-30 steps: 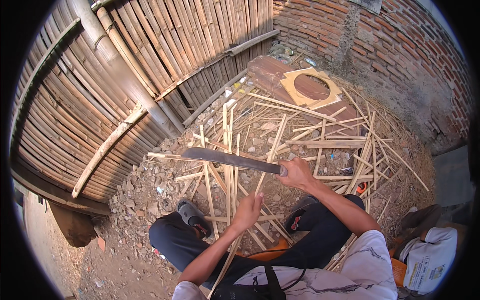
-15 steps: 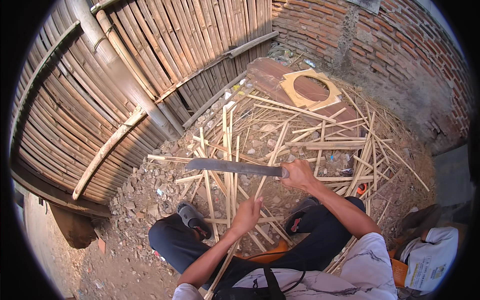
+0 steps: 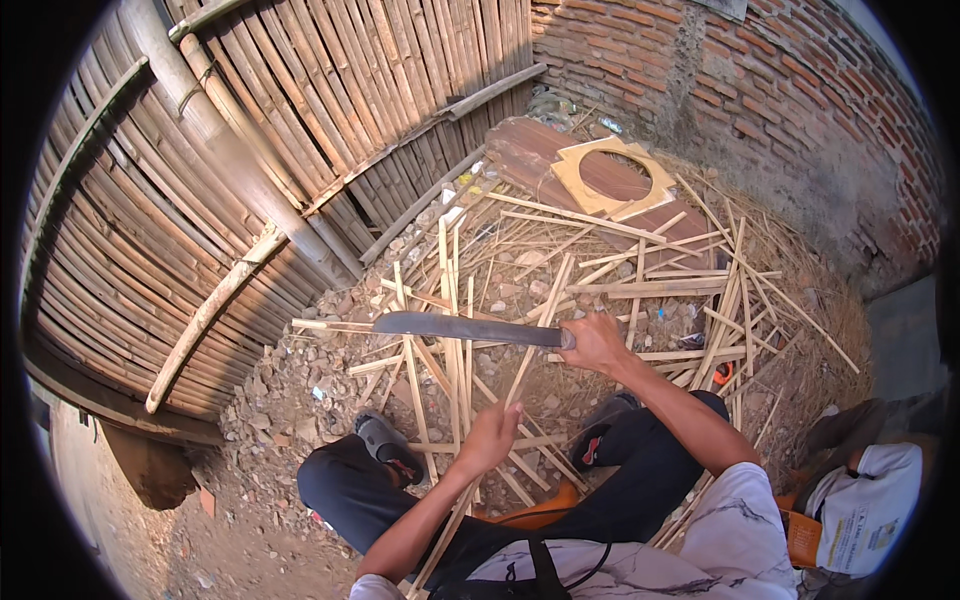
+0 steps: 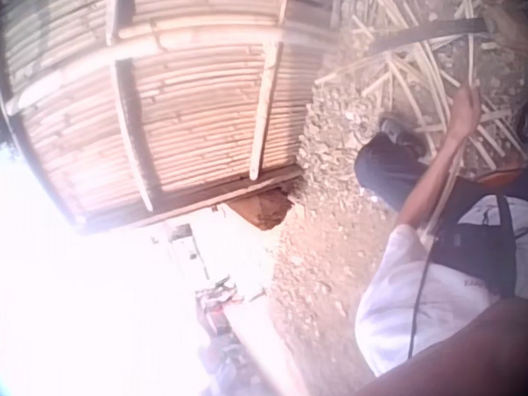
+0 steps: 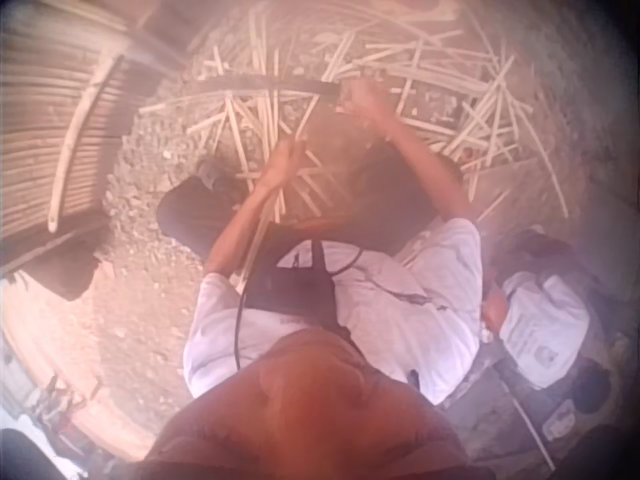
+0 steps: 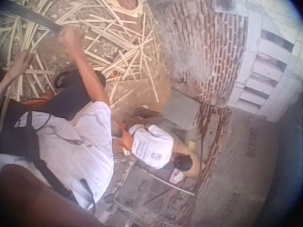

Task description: The person sits on the ground and uses a machete to split long bamboo strips into thinner pieces. They hold the bamboo with one hand and strike it with the machete to separate the layers, repeating this process for multiple strips.

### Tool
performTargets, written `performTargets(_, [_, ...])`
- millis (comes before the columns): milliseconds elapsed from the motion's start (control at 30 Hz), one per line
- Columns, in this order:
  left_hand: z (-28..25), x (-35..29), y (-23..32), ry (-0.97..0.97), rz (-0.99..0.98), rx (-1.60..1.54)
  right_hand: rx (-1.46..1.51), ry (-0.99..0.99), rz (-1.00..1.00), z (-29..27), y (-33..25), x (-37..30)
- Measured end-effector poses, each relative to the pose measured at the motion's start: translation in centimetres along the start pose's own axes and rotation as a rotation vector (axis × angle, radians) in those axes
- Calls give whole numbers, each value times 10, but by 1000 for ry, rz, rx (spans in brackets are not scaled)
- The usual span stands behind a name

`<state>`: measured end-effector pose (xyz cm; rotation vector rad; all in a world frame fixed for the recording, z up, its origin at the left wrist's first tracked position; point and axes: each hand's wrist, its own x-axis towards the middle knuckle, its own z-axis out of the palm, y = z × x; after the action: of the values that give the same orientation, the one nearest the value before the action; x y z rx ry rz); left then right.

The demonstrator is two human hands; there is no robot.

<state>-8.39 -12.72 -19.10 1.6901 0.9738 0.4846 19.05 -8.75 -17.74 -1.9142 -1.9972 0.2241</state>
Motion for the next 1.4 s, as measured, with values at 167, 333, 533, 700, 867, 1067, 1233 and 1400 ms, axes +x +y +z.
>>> performTargets(167, [-6, -5, 0, -111, -54, -56, 29, 153, 312, -28, 58, 17])
performTargets(333, [-3, -2, -13, -138, -70, -110, 11, 94, 248, -29, 30, 7])
performTargets(533, [-2, -2, -2, -76, -38, -117, 6, 10, 29, -1, 7, -1])
performTargets(700, [-7, -12, 7, -113, -104, -109, 52, 126, 482, -16, 95, 26])
performTargets(867, [-11, 0, -24, -177, -236, -308, 524, 175, 886, -14, 166, 16])
performTargets(1067, [-22, 2, 1, -222, -405, -704, 631, 294, 770, 0, 150, 12])
performTargets(1233, [-15, 1, 16, -162, -275, -472, 342, 252, 343, -16, 71, 8])
performTargets(1400, [-12, 3, 13, -130, -226, -415, 198, 93, 97, -9, 11, -4])
